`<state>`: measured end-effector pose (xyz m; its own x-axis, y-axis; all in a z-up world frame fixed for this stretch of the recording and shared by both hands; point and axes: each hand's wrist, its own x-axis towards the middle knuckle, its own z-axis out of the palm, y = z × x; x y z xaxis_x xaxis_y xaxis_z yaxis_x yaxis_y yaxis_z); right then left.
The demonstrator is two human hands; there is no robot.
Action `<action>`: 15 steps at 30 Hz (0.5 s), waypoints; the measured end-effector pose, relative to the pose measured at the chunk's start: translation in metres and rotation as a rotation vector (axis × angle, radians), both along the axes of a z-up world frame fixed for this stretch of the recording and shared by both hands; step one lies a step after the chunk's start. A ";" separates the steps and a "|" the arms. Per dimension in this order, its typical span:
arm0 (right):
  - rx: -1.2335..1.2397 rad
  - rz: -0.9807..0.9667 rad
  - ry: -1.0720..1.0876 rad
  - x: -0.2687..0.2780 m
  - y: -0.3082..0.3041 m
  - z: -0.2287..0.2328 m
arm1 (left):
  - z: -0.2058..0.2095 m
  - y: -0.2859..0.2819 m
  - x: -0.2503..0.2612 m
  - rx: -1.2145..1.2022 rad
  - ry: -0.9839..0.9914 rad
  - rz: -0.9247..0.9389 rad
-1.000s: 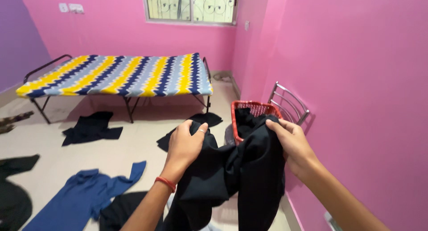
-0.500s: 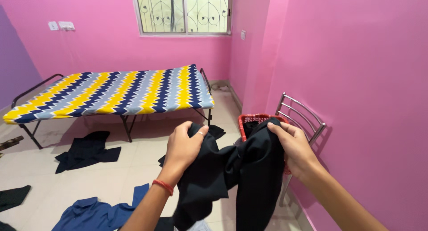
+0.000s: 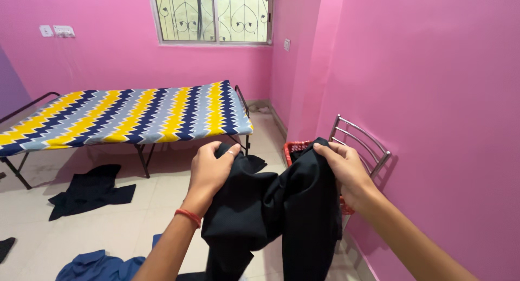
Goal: The person picks up several garments and a blanket from the floor and places them into a laundry basket.
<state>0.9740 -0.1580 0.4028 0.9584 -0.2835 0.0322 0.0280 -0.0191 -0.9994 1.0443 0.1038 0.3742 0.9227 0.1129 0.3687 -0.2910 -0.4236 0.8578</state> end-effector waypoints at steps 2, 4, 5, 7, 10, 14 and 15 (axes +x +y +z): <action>-0.006 -0.002 0.021 0.010 0.002 -0.003 | -0.004 0.004 0.006 0.005 0.032 0.019; -0.010 -0.003 0.044 0.023 0.003 -0.009 | -0.009 0.006 0.013 -0.002 0.053 0.043; 0.025 0.011 0.030 0.031 0.004 -0.013 | -0.011 0.008 0.017 0.000 0.053 0.048; 0.062 0.028 0.019 0.046 0.004 -0.024 | -0.017 0.009 0.025 0.002 0.114 0.064; 0.079 0.038 0.038 0.076 0.000 -0.040 | -0.023 0.010 0.043 0.012 0.171 0.089; 0.088 0.098 0.026 0.124 -0.011 -0.052 | -0.029 0.006 0.076 -0.005 0.168 0.114; 0.107 0.119 0.012 0.135 -0.014 -0.054 | -0.030 0.004 0.086 -0.003 0.155 0.129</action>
